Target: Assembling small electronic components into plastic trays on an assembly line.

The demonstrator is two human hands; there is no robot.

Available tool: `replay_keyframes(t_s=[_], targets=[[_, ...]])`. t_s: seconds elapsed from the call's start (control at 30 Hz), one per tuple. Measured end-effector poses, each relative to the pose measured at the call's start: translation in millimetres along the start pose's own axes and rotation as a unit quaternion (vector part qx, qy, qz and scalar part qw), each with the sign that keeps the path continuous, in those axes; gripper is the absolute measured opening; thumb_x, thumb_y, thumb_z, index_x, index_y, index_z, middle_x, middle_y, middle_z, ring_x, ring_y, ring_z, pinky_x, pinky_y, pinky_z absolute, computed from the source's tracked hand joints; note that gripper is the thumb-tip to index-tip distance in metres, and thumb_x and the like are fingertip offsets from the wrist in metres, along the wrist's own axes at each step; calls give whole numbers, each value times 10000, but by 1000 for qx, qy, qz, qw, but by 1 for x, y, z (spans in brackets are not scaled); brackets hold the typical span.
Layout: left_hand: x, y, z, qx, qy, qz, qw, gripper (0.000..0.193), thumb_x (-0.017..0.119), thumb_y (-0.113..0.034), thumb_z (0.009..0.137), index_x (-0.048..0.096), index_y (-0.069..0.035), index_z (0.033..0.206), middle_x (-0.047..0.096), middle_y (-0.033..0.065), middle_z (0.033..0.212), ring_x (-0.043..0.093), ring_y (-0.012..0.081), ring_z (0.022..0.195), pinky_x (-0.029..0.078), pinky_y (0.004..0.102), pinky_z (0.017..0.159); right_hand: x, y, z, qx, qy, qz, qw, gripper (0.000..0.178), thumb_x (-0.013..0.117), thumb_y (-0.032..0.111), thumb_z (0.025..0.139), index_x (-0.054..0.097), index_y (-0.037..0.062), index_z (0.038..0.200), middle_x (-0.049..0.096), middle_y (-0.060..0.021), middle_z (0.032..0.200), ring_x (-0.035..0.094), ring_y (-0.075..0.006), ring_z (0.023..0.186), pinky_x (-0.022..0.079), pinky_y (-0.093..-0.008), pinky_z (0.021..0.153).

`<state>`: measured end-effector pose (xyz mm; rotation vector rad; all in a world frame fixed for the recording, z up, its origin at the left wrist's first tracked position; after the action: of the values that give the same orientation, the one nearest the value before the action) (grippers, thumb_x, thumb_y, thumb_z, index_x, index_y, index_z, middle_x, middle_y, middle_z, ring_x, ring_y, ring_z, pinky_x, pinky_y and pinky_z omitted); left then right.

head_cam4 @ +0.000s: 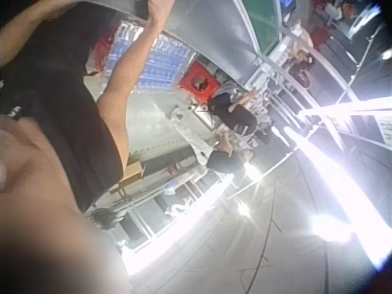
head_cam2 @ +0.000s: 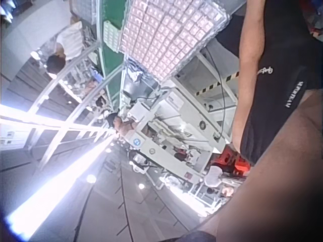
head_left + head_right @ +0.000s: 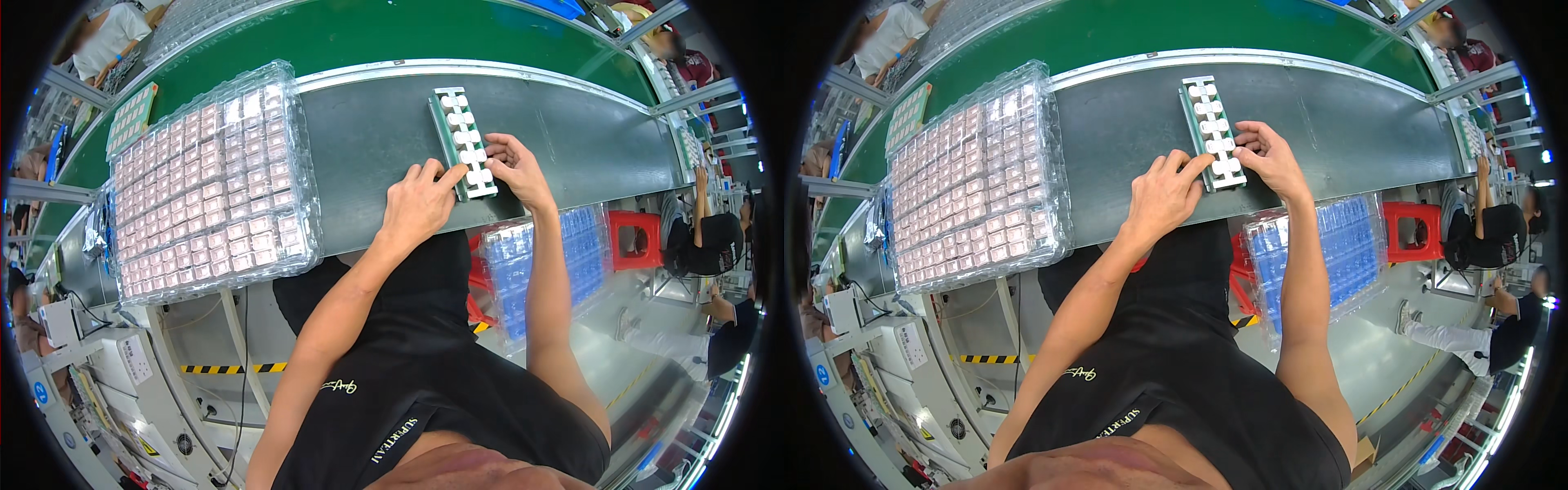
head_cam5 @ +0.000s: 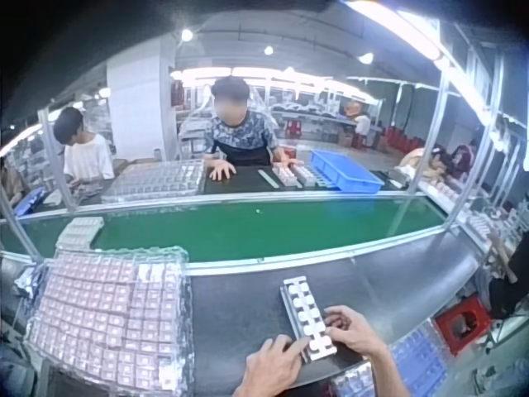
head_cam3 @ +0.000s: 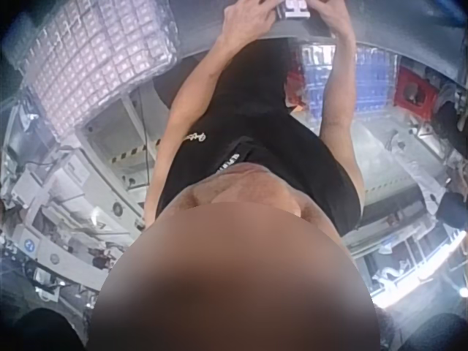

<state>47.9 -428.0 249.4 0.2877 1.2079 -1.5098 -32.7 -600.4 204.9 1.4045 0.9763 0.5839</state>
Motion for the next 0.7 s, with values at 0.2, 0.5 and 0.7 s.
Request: replay_keyframes(t_s=[0.2, 0.5, 0.7], targets=[[2, -2, 4, 4, 12, -6, 1000, 426, 668, -87, 778, 622, -250, 1168, 556, 16, 876, 620, 219, 758, 529, 363, 559, -4, 2, -5, 2, -7, -4, 1000, 477, 685, 96, 855, 526, -30, 1288, 624, -78, 1048, 583, -117, 894, 487, -257, 799], [0, 16, 9, 3, -6, -13, 1000, 199, 629, -76, 782, 581, -167, 952, 573, 36, 864, 659, 261, 752, 524, 419, 526, 7, 3, 7, 19, 12, 11, 1000, 487, 649, 69, 855, 500, -43, 1305, 654, -85, 995, 592, -121, 872, 482, -263, 808], [10, 16, 2, -1, 48, -21, 999, 356, 641, -146, 743, 626, -179, 1097, 608, 69, 1023, 656, 287, 928, 561, 431, 661, -10, -7, 3, 11, 18, -66, 998, 544, 626, 166, 852, 469, 8, 1348, 617, -55, 963, 569, -131, 860, 461, -272, 781]])
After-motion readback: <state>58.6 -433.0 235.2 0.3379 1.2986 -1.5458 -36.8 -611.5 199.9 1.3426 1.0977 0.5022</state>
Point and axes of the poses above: each hand's wrist, its own z-axis towards the middle knuckle, its own x-axis out of the palm, y = z × x, the point moved 10 cm from there along z, towards the middle knuckle
